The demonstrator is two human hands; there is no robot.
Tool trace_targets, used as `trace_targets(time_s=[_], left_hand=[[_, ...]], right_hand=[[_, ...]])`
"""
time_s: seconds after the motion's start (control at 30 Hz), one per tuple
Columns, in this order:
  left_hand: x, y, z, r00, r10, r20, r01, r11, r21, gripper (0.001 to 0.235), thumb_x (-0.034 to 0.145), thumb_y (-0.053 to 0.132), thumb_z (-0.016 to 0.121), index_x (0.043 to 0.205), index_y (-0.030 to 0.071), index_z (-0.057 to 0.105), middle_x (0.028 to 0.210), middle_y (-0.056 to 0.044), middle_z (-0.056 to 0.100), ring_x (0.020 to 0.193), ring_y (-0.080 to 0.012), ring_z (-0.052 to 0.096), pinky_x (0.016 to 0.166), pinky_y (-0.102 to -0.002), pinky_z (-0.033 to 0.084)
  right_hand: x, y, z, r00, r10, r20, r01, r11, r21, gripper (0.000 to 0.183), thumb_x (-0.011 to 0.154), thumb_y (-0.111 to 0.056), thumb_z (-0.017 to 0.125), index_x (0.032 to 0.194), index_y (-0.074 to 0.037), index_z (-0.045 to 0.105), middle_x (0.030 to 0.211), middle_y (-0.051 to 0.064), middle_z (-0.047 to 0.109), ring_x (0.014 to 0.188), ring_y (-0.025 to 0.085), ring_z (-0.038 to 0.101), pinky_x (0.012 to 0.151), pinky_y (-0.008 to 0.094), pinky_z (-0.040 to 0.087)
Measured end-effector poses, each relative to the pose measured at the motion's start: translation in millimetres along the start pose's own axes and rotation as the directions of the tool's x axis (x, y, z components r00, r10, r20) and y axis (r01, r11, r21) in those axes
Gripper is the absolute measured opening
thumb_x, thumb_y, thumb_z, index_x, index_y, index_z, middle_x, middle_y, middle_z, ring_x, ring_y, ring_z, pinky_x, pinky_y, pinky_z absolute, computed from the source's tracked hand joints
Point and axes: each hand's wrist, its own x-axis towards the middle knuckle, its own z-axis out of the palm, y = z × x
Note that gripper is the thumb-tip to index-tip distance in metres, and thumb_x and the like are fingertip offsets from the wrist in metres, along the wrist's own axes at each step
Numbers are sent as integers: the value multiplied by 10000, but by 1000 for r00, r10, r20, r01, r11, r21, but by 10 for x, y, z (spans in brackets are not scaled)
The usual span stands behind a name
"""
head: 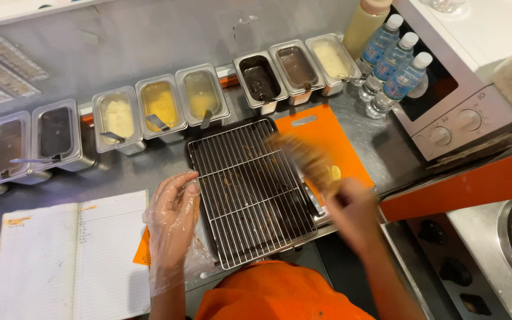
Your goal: The person removes a cooked waffle from a waffle iron using tongs and places it on a wire rack. They then spread a dark chocolate spread over half of the waffle using a knife and arrange sliced bananas on top of the spread.
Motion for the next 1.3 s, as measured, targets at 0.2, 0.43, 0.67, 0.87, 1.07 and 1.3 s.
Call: trace_targets(time_s=[0.2, 0.43, 0.67, 0.87, 1.07, 1.3], left_hand=[[12, 30, 51, 999, -41, 8, 42, 994, -97, 213, 947, 70, 662, 1144, 52, 743, 1155, -32, 694, 837, -83, 618, 661, -241, 515], [14, -87, 4, 997, 69, -42, -69, 998, -7, 195, 973, 41, 619, 1133, 44, 729, 1143, -45, 700, 949, -103, 694, 827, -242, 568], [85, -103, 93, 992, -124, -18, 123, 991, -53, 215, 1014, 60, 658, 1203, 46, 759, 1072, -114, 724, 776, -162, 563, 649, -299, 467], [51, -131, 53, 996, 82, -31, -85, 990, -113, 188, 986, 64, 602, 1128, 41, 722, 1138, -45, 690, 943, -95, 699, 816, -226, 582], [74, -112, 42, 999, 14, -39, -16, 999, -47, 188, 1000, 83, 607, 1134, 43, 734, 1081, -51, 699, 920, -96, 697, 782, -226, 566], [59, -87, 85, 996, -90, 23, 92, 991, -100, 206, 1008, 73, 645, 1182, 46, 752, 1015, -88, 733, 759, -123, 579, 599, -248, 441]], right_hand=[[31, -13, -75, 993, -31, 110, 22, 997, 78, 82, 779, -102, 708, 849, -62, 718, 756, 46, 669, 677, 175, 636, 609, 323, 496], [345, 432, -473, 792, -376, -481, 121, 869, -479, 177, 901, -48, 766, 969, -9, 607, 961, 148, 536, 962, 353, 520, 859, 489, 427], [-151, 16, 235, 953, 3, 302, -116, 927, 357, 101, 803, -87, 763, 831, -41, 678, 747, 72, 634, 660, 157, 591, 584, 322, 491], [280, 461, -496, 840, -297, -453, 127, 921, -367, 125, 868, -62, 724, 951, -36, 635, 929, 129, 578, 864, 315, 574, 791, 441, 473], [80, 156, -93, 983, -87, -163, 70, 992, -104, 103, 807, -101, 732, 882, -76, 665, 866, 63, 638, 797, 224, 613, 710, 365, 498], [-38, 73, -6, 985, 93, 147, -113, 985, 129, 137, 791, -121, 754, 857, -55, 654, 822, 57, 654, 751, 169, 629, 641, 339, 531]])
